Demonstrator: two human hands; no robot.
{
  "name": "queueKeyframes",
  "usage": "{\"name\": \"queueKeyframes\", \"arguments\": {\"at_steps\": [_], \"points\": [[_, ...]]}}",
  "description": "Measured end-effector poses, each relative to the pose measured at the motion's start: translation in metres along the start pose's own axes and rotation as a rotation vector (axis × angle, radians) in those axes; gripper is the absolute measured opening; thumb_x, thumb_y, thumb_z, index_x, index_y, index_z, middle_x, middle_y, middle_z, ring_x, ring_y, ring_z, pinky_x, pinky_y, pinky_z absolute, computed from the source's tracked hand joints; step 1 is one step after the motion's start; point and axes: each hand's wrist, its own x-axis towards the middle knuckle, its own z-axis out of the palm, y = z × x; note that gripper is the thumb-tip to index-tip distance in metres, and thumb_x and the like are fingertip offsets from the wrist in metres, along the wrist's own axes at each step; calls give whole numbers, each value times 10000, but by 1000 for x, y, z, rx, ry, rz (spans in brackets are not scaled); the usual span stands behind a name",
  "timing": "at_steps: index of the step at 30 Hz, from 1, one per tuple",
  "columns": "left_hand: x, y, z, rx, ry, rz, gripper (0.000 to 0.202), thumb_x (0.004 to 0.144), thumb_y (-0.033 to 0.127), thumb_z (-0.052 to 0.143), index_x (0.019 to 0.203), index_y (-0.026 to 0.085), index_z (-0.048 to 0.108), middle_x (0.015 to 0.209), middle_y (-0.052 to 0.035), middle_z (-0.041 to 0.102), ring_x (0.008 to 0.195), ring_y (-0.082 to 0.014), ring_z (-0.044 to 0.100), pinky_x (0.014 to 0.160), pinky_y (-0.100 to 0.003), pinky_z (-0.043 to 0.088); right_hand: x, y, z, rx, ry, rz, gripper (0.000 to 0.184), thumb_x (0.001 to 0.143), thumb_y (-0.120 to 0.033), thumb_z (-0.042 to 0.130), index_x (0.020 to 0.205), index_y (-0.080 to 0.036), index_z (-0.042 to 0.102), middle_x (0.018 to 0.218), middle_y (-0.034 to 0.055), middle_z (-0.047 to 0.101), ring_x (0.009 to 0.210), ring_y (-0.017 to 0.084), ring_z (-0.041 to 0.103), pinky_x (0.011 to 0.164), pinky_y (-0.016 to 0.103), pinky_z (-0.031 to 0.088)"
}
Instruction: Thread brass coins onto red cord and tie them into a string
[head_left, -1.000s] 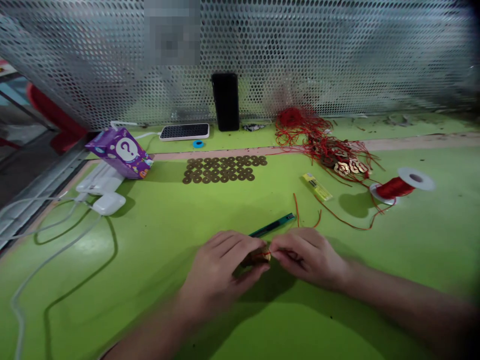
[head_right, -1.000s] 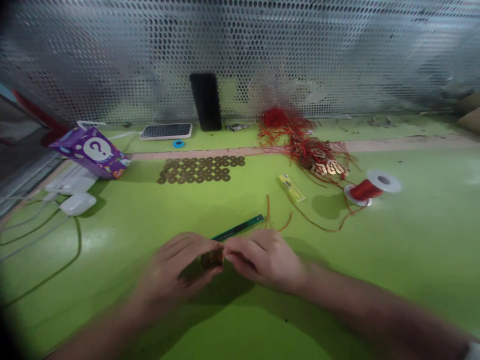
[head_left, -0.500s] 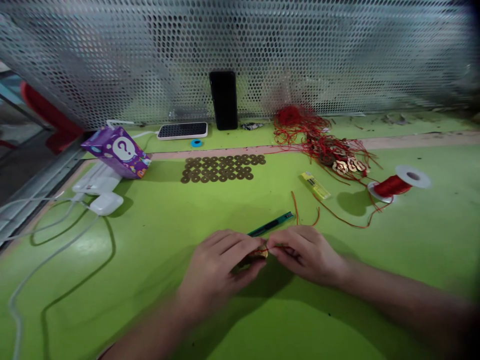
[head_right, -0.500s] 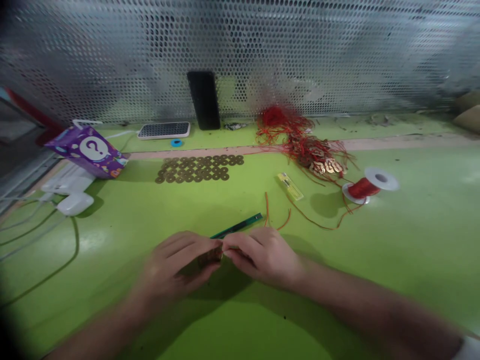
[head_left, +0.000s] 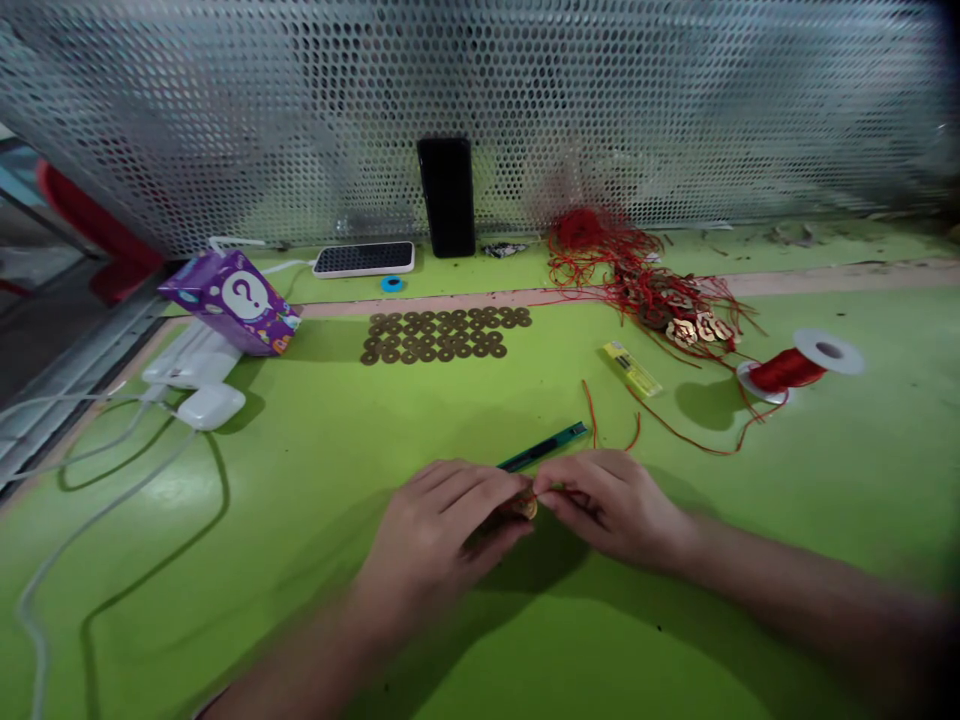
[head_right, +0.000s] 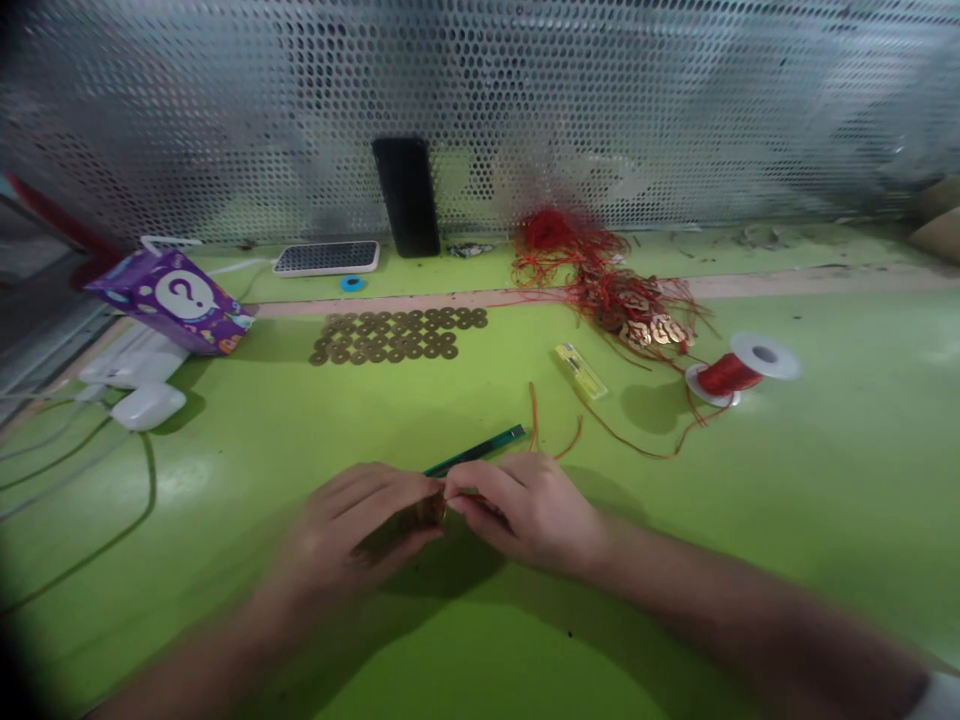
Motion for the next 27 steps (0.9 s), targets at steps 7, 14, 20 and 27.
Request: {"name": "queueKeyframes", "arguments": {"at_steps": [7,14,20,27], "points": [[2,2,-1,-55,-2,-36,97,933,232,603,1023,203,583,883,-1,726,766,-141,662,669,-266,513,0,0,0,-7,-2,2,225,1010,-287,420,919,-195,604,647,0,665,524,98,581,510,210,426],[0,4,-2,-104,-46,-86,109,918,202,592,1027,207,592,894,-8,721,777,-154,658,682,-279,511,1,0,0,4,27,-26,214,1017,-269,414,919,-189,587,644,-8,656,531,88,580,515,198,425],[0,1,-3,-71,-49,-72,116,918,199,593,1033,194,612,906,-22,729,782,-158,665,685,-284,532,0,2,1,13,-35,7,146,991,-243,441,940,-195,570,677,3,661,551,104,587,523,211,425],[-3,-27,-15,174,0,-223,154,932,271,591,1049,202,663,859,-18,738,681,-153,674,628,-283,564,3,16,0,-65,44,211,183,921,-206,499,1099,-209,543,949,88,632,863,211,612,728,342,513]]}}
